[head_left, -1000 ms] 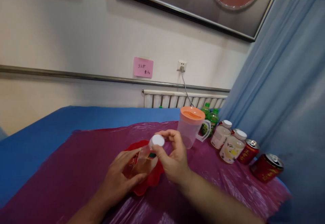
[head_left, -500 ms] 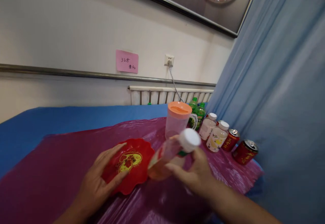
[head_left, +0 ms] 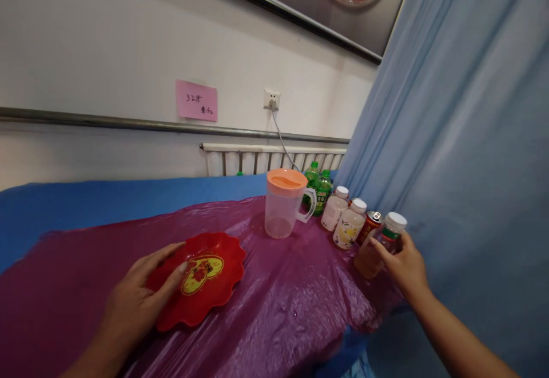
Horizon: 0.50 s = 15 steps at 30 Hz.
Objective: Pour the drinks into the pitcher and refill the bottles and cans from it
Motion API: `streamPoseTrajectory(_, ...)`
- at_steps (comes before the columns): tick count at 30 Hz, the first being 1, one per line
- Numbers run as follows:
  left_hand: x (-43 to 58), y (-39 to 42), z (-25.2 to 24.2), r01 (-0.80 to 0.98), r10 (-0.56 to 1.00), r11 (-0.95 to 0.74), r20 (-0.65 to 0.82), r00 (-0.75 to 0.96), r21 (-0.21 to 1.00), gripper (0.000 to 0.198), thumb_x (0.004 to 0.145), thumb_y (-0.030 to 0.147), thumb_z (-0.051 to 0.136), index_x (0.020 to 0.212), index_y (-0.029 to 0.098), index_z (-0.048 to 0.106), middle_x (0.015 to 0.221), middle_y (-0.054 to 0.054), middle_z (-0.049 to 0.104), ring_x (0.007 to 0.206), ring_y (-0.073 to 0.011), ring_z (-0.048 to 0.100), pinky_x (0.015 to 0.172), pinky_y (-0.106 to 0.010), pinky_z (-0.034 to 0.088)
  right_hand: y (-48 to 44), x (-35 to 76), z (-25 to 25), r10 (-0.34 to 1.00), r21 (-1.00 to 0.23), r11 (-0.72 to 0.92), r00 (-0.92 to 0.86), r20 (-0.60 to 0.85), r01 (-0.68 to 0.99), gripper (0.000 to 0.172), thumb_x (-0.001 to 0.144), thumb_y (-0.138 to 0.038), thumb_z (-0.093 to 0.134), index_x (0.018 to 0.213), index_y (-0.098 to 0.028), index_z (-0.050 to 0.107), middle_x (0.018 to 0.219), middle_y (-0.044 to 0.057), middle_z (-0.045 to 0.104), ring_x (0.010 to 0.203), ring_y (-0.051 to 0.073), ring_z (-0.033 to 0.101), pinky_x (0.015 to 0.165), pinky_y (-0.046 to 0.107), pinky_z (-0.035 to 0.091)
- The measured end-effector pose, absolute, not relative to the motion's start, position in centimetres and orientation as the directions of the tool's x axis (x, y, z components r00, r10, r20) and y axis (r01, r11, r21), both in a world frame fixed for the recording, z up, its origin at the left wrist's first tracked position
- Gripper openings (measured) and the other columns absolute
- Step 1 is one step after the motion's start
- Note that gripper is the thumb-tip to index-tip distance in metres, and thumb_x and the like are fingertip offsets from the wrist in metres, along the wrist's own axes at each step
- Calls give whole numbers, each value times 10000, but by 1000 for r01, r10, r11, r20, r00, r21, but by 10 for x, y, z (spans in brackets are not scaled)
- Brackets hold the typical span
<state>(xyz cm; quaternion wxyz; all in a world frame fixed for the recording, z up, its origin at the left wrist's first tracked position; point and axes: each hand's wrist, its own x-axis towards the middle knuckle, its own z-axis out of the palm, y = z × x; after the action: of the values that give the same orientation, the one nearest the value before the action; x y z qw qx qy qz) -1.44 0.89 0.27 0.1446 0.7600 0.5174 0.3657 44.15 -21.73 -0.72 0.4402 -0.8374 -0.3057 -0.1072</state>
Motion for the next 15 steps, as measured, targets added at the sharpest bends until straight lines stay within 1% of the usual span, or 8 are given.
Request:
streamPoseTrajectory(3, -15, 14, -4, 669, 875, -447, 445, 191, 594, 456, 816, 582, 581, 1153, 301, 708, 1151, -56, 741, 1011, -307, 723, 922, -440, 587, -208, 449, -14, 392, -672, -432, 796, 462, 602, 561, 725, -714, 645, 966, -213, 575, 776, 30, 647, 655, 233, 598, 627, 345, 437)
streamPoseTrajectory(5, -15, 16, -7, 656, 867, -461, 462, 188, 597, 449, 804, 564, 603, 1152, 301, 710, 1155, -52, 745, 1005, -296, 722, 932, -424, 581, -207, 450, -17, 387, -676, -439, 803, 453, 592, 584, 740, -718, 630, 1014, -205, 581, 807, 41, 649, 686, 242, 602, 638, 354, 451)
streamPoseTrajectory(6, -16, 16, -8, 647, 864, -464, 469, 182, 604, 450, 802, 559, 610, 1154, 298, 710, 1159, -51, 744, 1007, -291, 720, 945, -420, 575, -209, 449, -18, 371, -671, -437, 799, 472, 599, 626, 746, -719, 624, 1077, -190, 584, 869, 67, 661, 751, 264, 620, 675, 379, 473)
streamPoseTrajectory(8, -16, 13, -8, 621, 861, -472, 478, 172, 627, 454, 801, 544, 623, 1163, 284, 709, 1164, -55, 742, 1012, -282, 716, 975, -415, 559, -216, 441, -21, 295, -622, -422, 749, 594, 660, 743, 772, -710, 607, 1230, -127, 560, 1064, 160, 655, 980, 346, 623, 825, 484, 495)
streamPoseTrajectory(10, -16, 8, -6, 582, 857, -481, 492, 154, 656, 449, 804, 522, 632, 1166, 267, 711, 1165, -60, 740, 1022, -274, 709, 998, -409, 544, -223, 420, -26, 214, -523, -371, 619, 756, 767, 785, 826, -652, 591, 1333, -57, 515, 1258, 253, 581, 1218, 417, 525, 992, 587, 422)
streamPoseTrajectory(11, -17, 6, -5, 559, 854, -485, 503, 136, 672, 440, 808, 509, 634, 1163, 260, 711, 1167, -61, 739, 1027, -268, 705, 1007, -404, 537, -225, 404, -29, 216, -467, -317, 543, 811, 825, 739, 861, -593, 587, 1353, -48, 509, 1318, 272, 548, 1287, 426, 480, 1041, 608, 384)
streamPoseTrajectory(13, -17, 3, -4, 508, 853, -482, 514, 88, 713, 421, 809, 482, 642, 1151, 248, 715, 1161, -62, 741, 1023, -257, 700, 1000, -397, 537, -225, 362, -38, 349, -382, -141, 407, 844, 913, 586, 914, -447, 586, 1385, -108, 501, 1379, 240, 532, 1313, 393, 485, 1064, 599, 385)
streamPoseTrajectory(15, -17, 2, -4, 448, 869, -453, 494, 28, 771, 415, 798, 460, 657, 1139, 231, 718, 1150, -70, 746, 1011, -252, 697, 980, -400, 542, -218, 309, -47, 574, -340, 81, 235, 785, 937, 455, 945, -306, 562, 1384, -198, 507, 1393, 170, 558, 1307, 330, 514, 1056, 537, 428)
